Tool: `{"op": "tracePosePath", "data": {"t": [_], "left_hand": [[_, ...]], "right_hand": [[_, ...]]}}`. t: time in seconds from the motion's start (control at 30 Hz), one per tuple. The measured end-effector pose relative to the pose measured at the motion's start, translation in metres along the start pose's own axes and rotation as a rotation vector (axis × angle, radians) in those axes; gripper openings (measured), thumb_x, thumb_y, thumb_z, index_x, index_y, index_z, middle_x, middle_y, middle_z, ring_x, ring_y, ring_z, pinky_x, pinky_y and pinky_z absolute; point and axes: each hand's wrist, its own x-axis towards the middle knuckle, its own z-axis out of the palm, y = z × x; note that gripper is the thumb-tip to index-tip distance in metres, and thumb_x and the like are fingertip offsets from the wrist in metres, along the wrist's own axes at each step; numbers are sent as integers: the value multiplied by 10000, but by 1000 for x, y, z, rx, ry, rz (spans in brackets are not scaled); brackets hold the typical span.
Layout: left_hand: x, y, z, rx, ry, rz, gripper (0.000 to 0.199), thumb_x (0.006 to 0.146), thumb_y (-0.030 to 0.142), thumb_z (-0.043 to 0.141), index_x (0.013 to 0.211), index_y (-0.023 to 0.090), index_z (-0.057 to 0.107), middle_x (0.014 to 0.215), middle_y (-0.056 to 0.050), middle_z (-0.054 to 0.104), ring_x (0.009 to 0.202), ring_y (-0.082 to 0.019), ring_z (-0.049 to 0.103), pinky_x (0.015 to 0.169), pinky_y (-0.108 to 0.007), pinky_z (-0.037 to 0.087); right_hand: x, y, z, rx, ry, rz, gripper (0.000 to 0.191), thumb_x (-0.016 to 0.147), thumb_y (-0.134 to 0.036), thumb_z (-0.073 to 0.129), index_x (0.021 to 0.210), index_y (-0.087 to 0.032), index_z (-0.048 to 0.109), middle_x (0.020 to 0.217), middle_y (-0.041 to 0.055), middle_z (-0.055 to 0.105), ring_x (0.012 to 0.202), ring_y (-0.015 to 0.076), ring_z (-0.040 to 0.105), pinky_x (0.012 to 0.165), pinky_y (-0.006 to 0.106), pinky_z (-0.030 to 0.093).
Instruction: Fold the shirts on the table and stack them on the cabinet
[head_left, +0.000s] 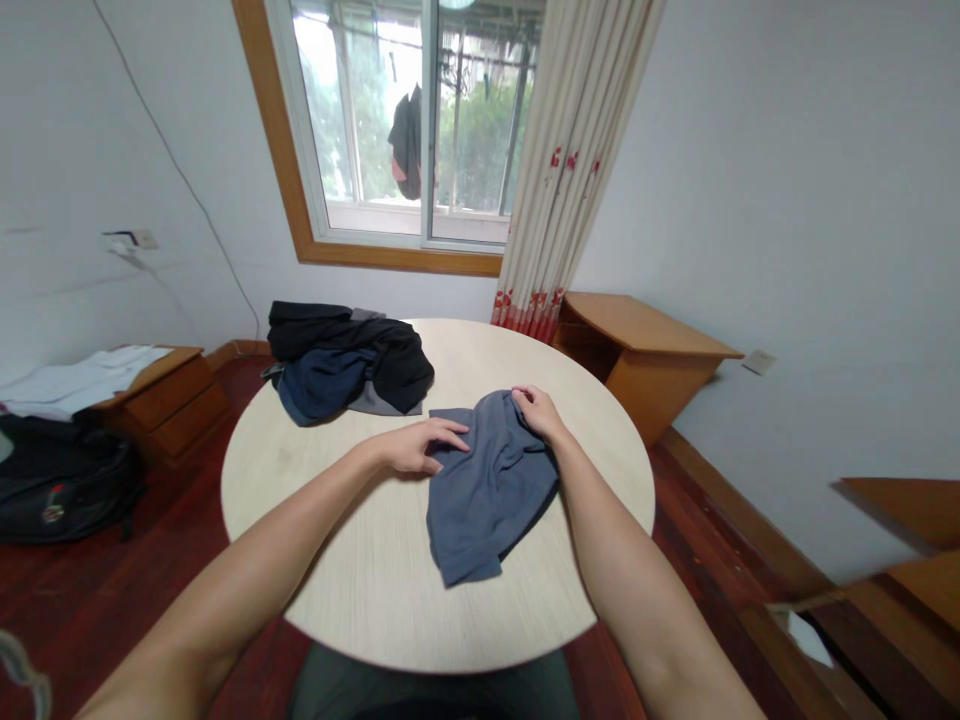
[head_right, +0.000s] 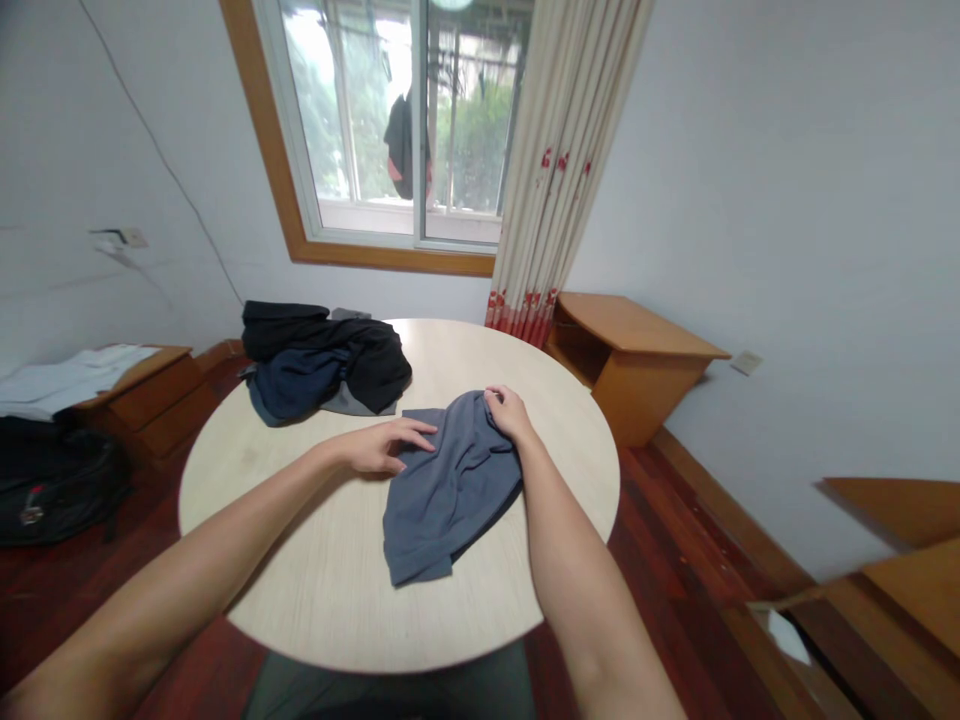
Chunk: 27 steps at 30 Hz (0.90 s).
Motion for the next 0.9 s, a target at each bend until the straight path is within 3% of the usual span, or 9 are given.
{"op": "tracePosePath", "data": {"t": [0.1, 0.2, 0.37, 0.47, 0.53, 0.63, 0.73, 0.8, 0.9], "left_hand": [[2, 2, 1, -14, 12, -32, 313, 768, 328, 804, 1058, 224, 755, 1464, -148, 539, 1302, -314, 543, 1109, -451, 390], [5, 7, 4, 4, 76, -32, 151, 846, 334, 725, 815, 187, 738, 1381, -146, 602, 1249, -290, 577, 1080, -424, 407], [8, 19, 6, 2, 127, -20, 136, 896, 248, 602, 782, 184, 640, 1268, -121, 673, 1129, -240, 638, 1003, -366, 454], [9, 24, 6, -18, 217, -60, 116, 892, 232, 560, 783, 199, 585, 1127, -101, 718, 1029, -230, 661, 929, -361, 486], [10, 24, 3, -69, 369, -106, 130, 901, 259, 540, 784, 207, 559, 1021, -86, 723, 954, -222, 666, 861, -353, 506], [5, 14, -9, -246, 737, -249, 180, 913, 366, 552, 811, 218, 540, 799, -25, 672, 715, -175, 645, 639, -278, 508], [-7, -10, -27, -455, 1042, -442, 254, 888, 462, 600, 840, 225, 523, 560, 66, 513, 424, -111, 510, 413, -199, 379], [-18, -28, -41, -557, 1213, -564, 259, 889, 454, 601, 844, 217, 506, 504, 96, 455, 340, -88, 450, 359, -177, 330], [-32, -46, -55, -685, 1440, -662, 209, 917, 391, 561, 868, 206, 477, 558, 87, 498, 362, -83, 528, 370, -157, 377]], "right_hand": [[-1, -2, 0, -32, -30, -32, 317, 896, -371, 519, 1042, -173, 719, 1112, 105, 741, 1036, 235, 671, 972, 376, 488], [-1, -6, -1, -58, -51, -38, 327, 907, -359, 508, 1054, -157, 719, 1130, 113, 737, 1056, 230, 667, 983, 362, 480], [-3, -9, -1, -59, -43, -35, 304, 898, -343, 518, 1025, -160, 724, 1110, 108, 742, 1046, 224, 664, 998, 366, 468], [-4, -10, -2, -25, -36, -27, 273, 886, -355, 536, 990, -188, 726, 1075, 82, 749, 1032, 221, 663, 995, 375, 469], [-5, -12, -3, 5, -31, -19, 270, 878, -366, 546, 978, -193, 727, 1058, 79, 748, 1024, 223, 663, 987, 378, 473], [-7, -15, -2, 47, -39, -7, 263, 866, -377, 565, 961, -194, 729, 1037, 78, 746, 1000, 222, 669, 972, 376, 480], [-9, -17, 1, 80, -82, 12, 240, 850, -366, 592, 943, -186, 721, 952, 67, 743, 895, 203, 678, 897, 353, 510], [-11, -17, 4, 109, -130, 31, 239, 843, -346, 604, 970, -172, 707, 853, 50, 729, 776, 178, 668, 795, 320, 531], [-13, -17, 7, 159, -203, 39, 272, 822, -316, 644, 1039, -157, 680, 748, 19, 693, 666, 150, 643, 670, 270, 523]]}}
